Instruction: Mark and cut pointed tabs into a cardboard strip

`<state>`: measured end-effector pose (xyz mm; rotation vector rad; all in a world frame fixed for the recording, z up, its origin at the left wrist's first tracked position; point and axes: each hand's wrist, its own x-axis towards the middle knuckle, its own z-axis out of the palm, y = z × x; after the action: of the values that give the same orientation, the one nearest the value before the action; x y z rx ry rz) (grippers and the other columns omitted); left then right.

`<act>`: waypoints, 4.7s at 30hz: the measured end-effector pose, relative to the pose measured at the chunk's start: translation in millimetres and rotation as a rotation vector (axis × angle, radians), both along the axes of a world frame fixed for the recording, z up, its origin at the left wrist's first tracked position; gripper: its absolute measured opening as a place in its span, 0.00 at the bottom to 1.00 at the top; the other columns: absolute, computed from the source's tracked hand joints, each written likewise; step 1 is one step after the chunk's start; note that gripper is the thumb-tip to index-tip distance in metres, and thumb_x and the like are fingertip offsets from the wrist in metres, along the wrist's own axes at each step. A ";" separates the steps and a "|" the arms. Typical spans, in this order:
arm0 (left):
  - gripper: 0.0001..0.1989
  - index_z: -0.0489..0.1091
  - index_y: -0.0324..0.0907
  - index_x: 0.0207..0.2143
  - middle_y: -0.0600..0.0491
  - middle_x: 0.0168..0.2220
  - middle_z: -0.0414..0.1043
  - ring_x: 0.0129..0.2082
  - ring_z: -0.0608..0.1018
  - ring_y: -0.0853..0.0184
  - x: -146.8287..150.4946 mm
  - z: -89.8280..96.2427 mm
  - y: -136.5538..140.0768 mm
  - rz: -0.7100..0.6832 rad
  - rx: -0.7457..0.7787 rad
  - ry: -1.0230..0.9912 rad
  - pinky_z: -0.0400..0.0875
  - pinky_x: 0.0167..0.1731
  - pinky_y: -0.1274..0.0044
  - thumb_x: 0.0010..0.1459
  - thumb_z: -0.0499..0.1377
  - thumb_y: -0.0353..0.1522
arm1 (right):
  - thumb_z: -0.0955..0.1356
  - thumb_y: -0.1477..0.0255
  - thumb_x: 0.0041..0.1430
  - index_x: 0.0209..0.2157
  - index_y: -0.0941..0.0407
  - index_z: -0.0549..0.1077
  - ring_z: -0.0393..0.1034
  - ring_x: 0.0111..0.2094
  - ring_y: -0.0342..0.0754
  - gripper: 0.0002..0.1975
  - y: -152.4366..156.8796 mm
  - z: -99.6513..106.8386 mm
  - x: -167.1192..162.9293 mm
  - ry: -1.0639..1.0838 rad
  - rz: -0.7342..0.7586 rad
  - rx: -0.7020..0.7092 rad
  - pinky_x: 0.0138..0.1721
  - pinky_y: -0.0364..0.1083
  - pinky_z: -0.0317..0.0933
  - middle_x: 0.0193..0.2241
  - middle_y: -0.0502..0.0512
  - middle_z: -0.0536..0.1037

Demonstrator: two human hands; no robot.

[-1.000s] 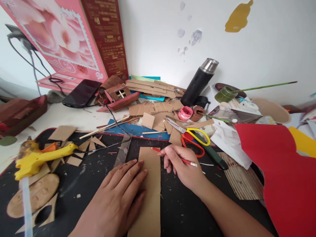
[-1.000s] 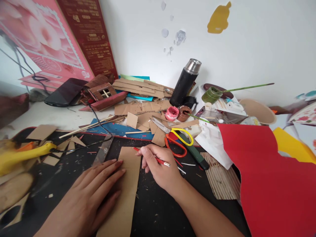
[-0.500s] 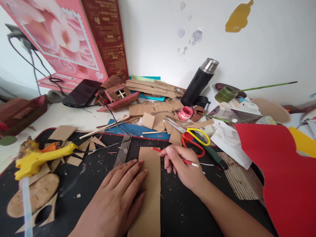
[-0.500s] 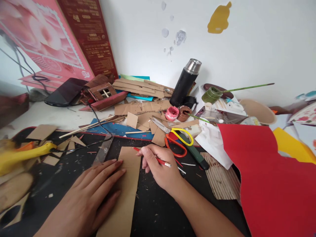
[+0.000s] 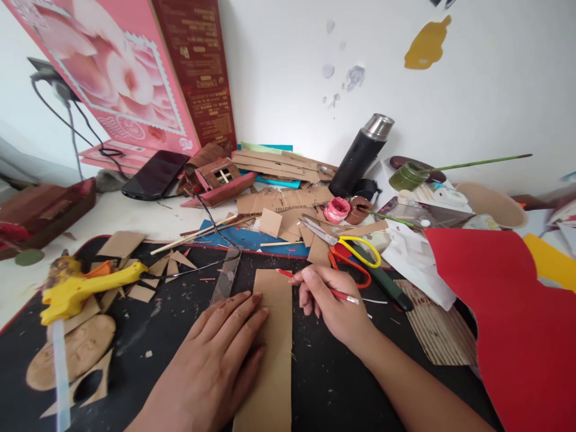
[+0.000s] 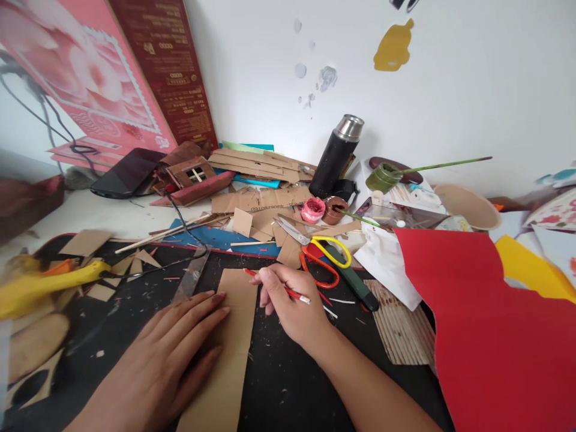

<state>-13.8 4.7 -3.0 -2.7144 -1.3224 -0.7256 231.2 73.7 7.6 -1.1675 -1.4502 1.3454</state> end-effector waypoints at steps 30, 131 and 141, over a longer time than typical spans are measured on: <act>0.23 0.75 0.48 0.66 0.48 0.69 0.76 0.68 0.78 0.55 28.5 43.0 1.3 -0.333 0.112 0.526 0.65 0.70 0.60 0.70 0.64 0.33 | 0.67 0.39 0.71 0.35 0.57 0.82 0.69 0.18 0.42 0.34 10.4 5.1 11.9 0.052 -0.086 0.131 0.19 0.40 0.59 0.21 0.49 0.75; 0.21 0.75 0.53 0.65 0.49 0.65 0.79 0.64 0.80 0.50 -44.2 8.8 -24.7 0.171 -0.089 -0.073 0.76 0.64 0.59 0.73 0.63 0.42 | 0.71 0.37 0.66 0.34 0.57 0.82 0.69 0.17 0.43 0.34 3.8 6.8 8.1 0.043 -0.051 -0.032 0.16 0.40 0.58 0.20 0.50 0.74; 0.27 0.73 0.56 0.69 0.50 0.69 0.76 0.65 0.81 0.49 -67.0 -2.6 -25.5 0.127 -0.159 -0.012 0.78 0.64 0.58 0.72 0.63 0.49 | 0.71 0.39 0.68 0.34 0.56 0.83 0.69 0.17 0.43 0.32 2.6 5.4 8.3 0.019 -0.055 -0.006 0.16 0.41 0.58 0.20 0.49 0.74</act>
<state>-80.8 -20.8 -5.6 -2.7141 -1.6037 -0.6540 239.5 76.3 12.9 -1.1867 -1.3921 1.3206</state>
